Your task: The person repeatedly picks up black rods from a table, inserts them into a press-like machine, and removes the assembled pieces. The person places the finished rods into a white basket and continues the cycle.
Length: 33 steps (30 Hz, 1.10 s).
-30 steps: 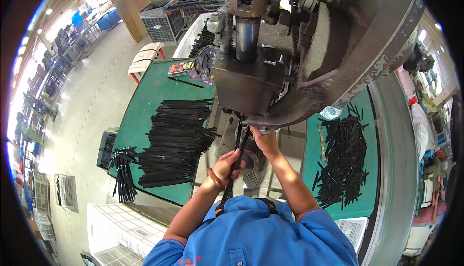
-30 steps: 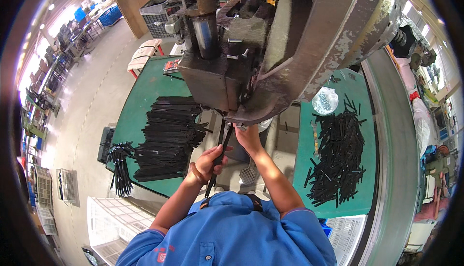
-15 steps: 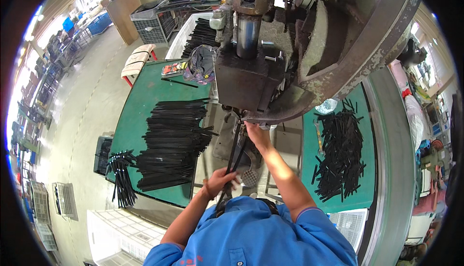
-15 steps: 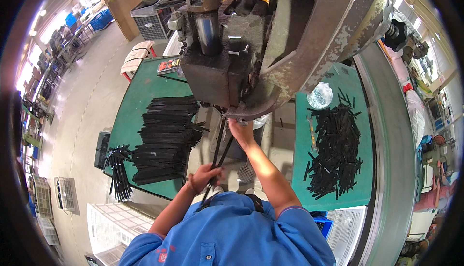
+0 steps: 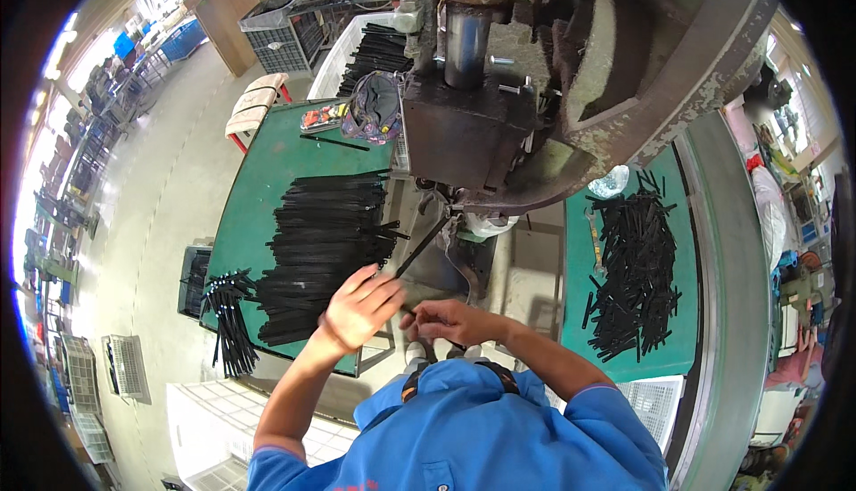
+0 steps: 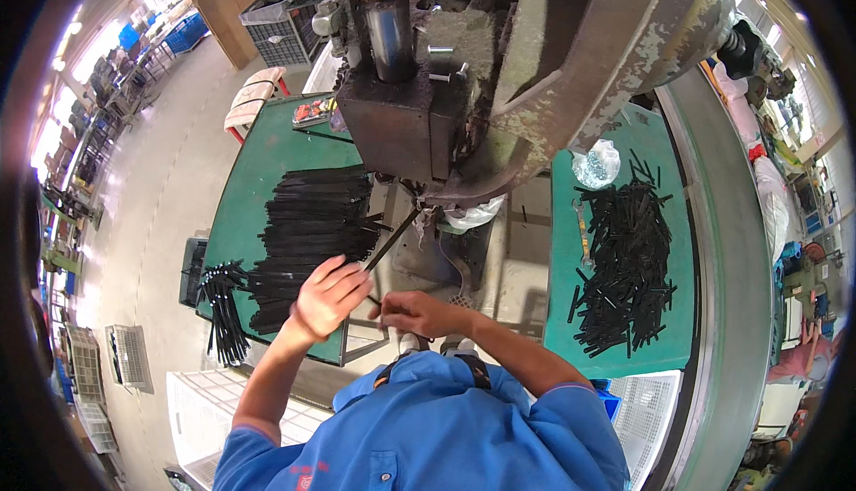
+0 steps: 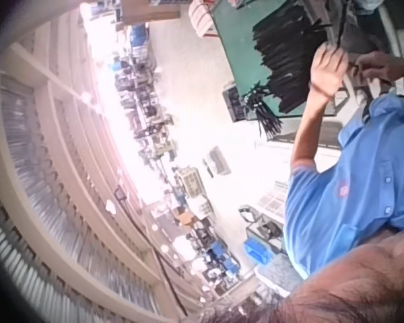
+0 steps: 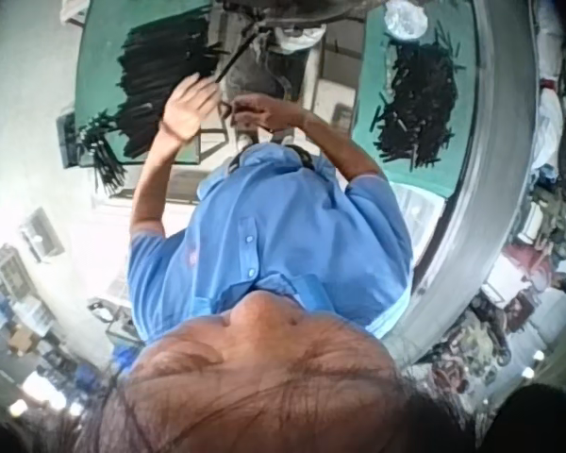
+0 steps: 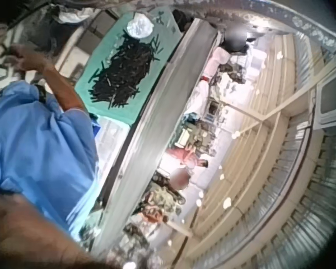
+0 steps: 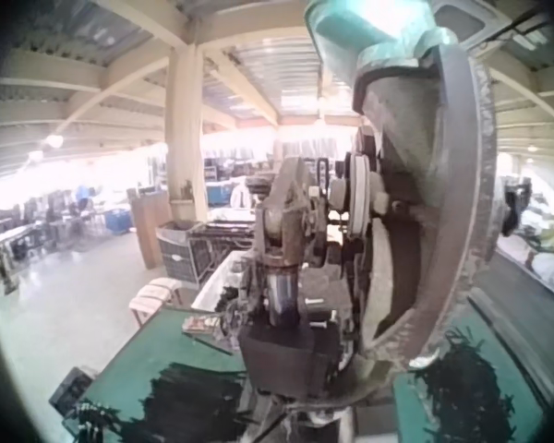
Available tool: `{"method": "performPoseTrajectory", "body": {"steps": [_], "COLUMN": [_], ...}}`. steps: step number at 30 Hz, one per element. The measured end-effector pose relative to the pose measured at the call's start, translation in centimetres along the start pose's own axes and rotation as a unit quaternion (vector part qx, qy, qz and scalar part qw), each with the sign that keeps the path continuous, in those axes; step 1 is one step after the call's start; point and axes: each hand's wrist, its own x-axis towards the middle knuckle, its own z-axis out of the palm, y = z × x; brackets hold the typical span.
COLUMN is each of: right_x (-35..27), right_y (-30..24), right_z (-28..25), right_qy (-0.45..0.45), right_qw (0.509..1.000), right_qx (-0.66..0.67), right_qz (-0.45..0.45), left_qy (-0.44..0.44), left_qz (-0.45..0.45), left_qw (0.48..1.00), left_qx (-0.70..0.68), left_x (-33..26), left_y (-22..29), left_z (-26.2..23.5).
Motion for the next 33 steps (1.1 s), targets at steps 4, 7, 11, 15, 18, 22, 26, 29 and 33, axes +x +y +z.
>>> {"method": "performPoseTrajectory", "body": {"steps": [4,7,11,15,18,22,26,29,33], "right_x": [-0.7,-1.2,-1.8,-1.6,-1.5,-0.6,-0.5,-0.6,-0.2], "right_y": [-0.2,1.1,1.6,2.6,3.1,2.2,0.2,0.4,0.7], "right_z": [0.8,0.5,0.7,0.5,0.9,0.9,1.3,1.3,2.2], "right_qy": [0.215,0.342,0.367,0.386,0.393,0.405,0.388,0.392,0.416], "right_qw": [0.973,0.927,0.926,0.917,0.918,0.913,0.894,0.875,0.866], "right_qx": [-0.066,-0.155,-0.089,0.016,0.017,0.055,0.219,0.273,0.268], "right_qz": [0.045,-0.013,0.012,0.100,0.053,0.004,0.042,0.075,0.072], "left_qy": [0.101,0.195,0.016,-0.048,-0.042,-0.047,-0.047,-0.061,-0.090], "left_qz": [-0.051,-0.277,-0.507,-0.449,-0.450,-0.440,-0.433,-0.436,-0.429], "left_qw": [0.993,0.933,0.642,0.573,0.504,0.434,0.436,0.449,0.475], "left_qx": [0.016,-0.118,-0.575,-0.684,-0.736,-0.784,-0.787,-0.777,-0.763], "left_x": [4.5,5.5,3.0,1.9,2.4,2.6,2.7,3.0,2.8], "left_y": [-2.1,-3.1,-3.1,-1.5,-0.5,-0.3,-0.4,-0.5,-0.4], "left_z": [5.5,9.5,12.9,13.0,12.2,11.9,11.7,11.1,10.1]}}
